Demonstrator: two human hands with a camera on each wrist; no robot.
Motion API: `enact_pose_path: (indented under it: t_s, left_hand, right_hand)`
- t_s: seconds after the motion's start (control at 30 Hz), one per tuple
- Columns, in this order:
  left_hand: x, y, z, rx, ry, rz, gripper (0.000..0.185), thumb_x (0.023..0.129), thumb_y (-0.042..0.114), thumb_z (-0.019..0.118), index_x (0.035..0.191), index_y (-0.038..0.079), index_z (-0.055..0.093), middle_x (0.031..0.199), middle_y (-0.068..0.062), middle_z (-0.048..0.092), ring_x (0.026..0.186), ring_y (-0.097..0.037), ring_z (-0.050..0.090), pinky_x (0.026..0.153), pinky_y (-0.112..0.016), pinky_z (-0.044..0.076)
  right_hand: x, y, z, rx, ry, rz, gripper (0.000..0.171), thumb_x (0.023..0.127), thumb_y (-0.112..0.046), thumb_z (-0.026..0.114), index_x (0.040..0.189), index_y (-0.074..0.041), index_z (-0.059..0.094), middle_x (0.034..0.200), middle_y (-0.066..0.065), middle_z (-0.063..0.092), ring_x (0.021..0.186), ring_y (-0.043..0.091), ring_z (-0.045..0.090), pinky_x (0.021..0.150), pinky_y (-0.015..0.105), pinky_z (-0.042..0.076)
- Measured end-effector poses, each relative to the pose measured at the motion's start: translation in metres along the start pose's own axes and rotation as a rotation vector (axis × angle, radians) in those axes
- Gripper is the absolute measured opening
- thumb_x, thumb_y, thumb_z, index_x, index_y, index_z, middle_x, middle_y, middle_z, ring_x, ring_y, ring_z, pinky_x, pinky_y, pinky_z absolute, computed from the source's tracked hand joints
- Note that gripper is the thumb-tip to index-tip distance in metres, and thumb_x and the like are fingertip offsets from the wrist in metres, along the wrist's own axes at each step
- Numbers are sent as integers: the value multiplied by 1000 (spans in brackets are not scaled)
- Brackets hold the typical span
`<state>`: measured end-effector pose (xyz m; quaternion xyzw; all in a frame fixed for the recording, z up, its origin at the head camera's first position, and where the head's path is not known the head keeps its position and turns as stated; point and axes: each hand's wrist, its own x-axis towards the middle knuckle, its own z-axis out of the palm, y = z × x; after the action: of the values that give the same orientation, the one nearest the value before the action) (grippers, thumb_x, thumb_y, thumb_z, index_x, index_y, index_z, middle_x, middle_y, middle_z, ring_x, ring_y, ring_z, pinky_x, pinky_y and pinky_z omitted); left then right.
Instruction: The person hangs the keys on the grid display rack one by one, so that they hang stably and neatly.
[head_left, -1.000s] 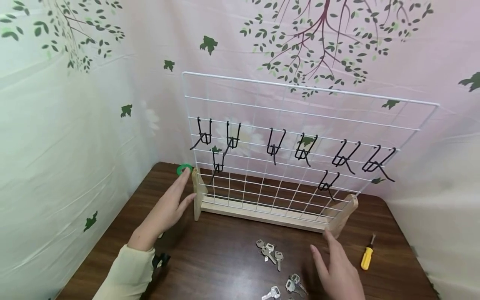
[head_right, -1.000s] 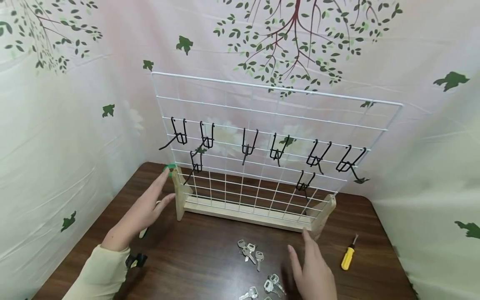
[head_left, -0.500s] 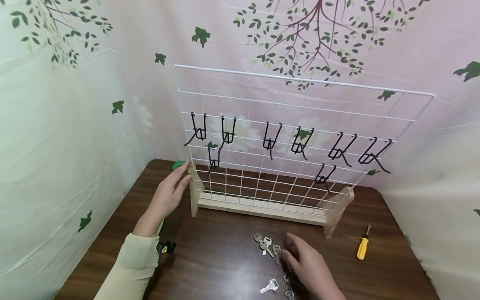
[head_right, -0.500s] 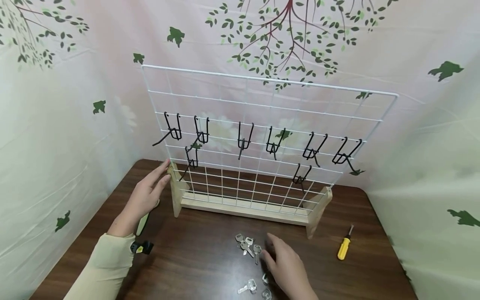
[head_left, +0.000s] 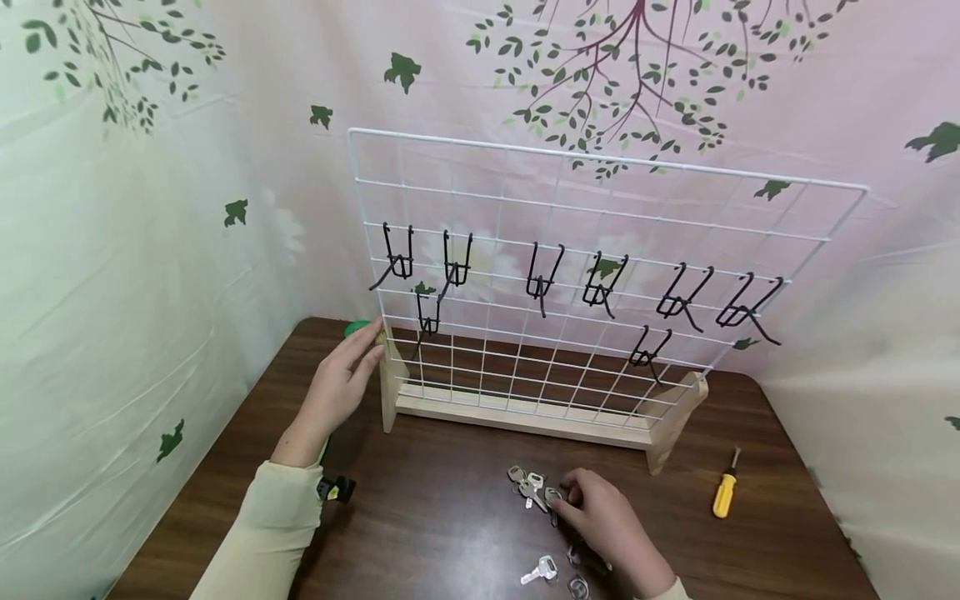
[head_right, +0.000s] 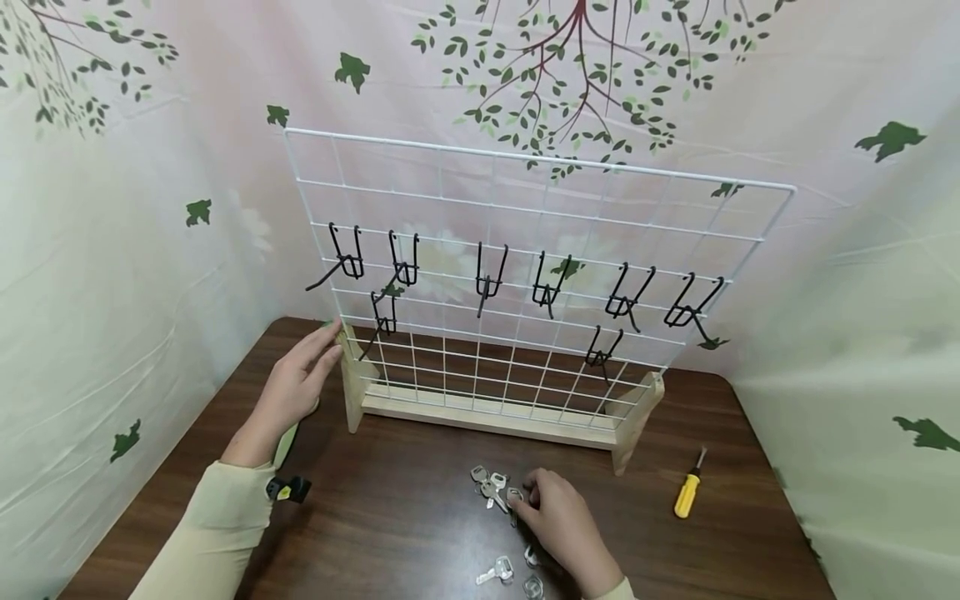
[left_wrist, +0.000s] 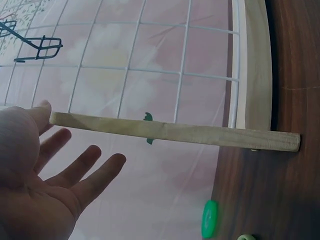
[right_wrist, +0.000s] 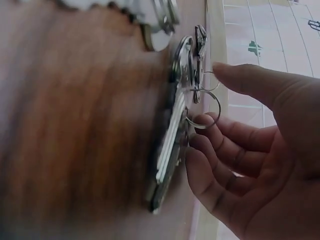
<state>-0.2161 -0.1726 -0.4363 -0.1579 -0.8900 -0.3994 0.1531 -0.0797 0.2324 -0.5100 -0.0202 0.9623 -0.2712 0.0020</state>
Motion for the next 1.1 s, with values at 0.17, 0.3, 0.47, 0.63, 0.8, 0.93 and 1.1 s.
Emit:
enact_pose_path:
  t_s: [0.17, 0.3, 0.47, 0.63, 0.8, 0.93, 1.1]
  left_hand:
    - [-3, -5, 3, -13, 44, 1, 49, 115, 30, 52, 162, 19, 49, 167, -8, 51, 154, -36, 49, 124, -60, 44]
    - [-3, -6, 7, -40, 72, 17, 46, 114, 27, 55, 159, 19, 54, 164, -8, 54, 151, -36, 53, 120, -59, 49]
    - [-1, -6, 9, -64, 77, 14, 45, 113, 27, 57, 157, 19, 56, 162, -9, 57, 148, -36, 56, 115, -60, 53]
    - [-1, -7, 8, -58, 79, -1, 45, 112, 26, 59, 156, 19, 58, 158, -9, 60, 145, -37, 59, 113, -61, 55]
    - [0, -7, 7, -63, 88, -19, 44, 111, 26, 60, 154, 19, 59, 156, -11, 63, 144, -38, 60, 111, -61, 56]
    - [0, -6, 7, -85, 93, -33, 44, 111, 26, 61, 154, 19, 60, 151, -13, 66, 137, -37, 65, 107, -59, 59]
    - [-1, -4, 7, -99, 110, -32, 43, 110, 25, 62, 153, 17, 60, 146, -14, 69, 130, -35, 70, 102, -55, 62]
  right_hand:
    - [2, 1, 3, 28, -36, 43, 28, 89, -32, 88, 90, -16, 65, 75, -8, 57, 66, 3, 46, 63, 23, 41]
    - [1, 4, 8, 26, -19, 23, 30, 88, -33, 88, 85, -18, 63, 73, -9, 56, 64, 3, 45, 61, 23, 40]
    - [1, 7, 13, 6, 2, -7, 31, 88, -35, 87, 83, -18, 62, 72, -10, 54, 63, 3, 45, 58, 25, 38]
    - [4, 5, 10, 66, -64, 52, 30, 87, -37, 88, 84, -19, 64, 72, -8, 57, 64, 3, 47, 62, 23, 40]
    - [9, 4, 6, 125, -124, 70, 29, 87, -34, 89, 85, -16, 65, 71, -7, 59, 62, 4, 48, 60, 22, 41]
    - [13, 4, 3, 152, -157, 92, 30, 86, -32, 89, 85, -14, 65, 71, -5, 59, 62, 7, 50, 59, 22, 41]
    - [15, 3, -1, 171, -175, 106, 30, 86, -31, 89, 86, -13, 67, 70, -4, 59, 63, 8, 50, 59, 23, 41]
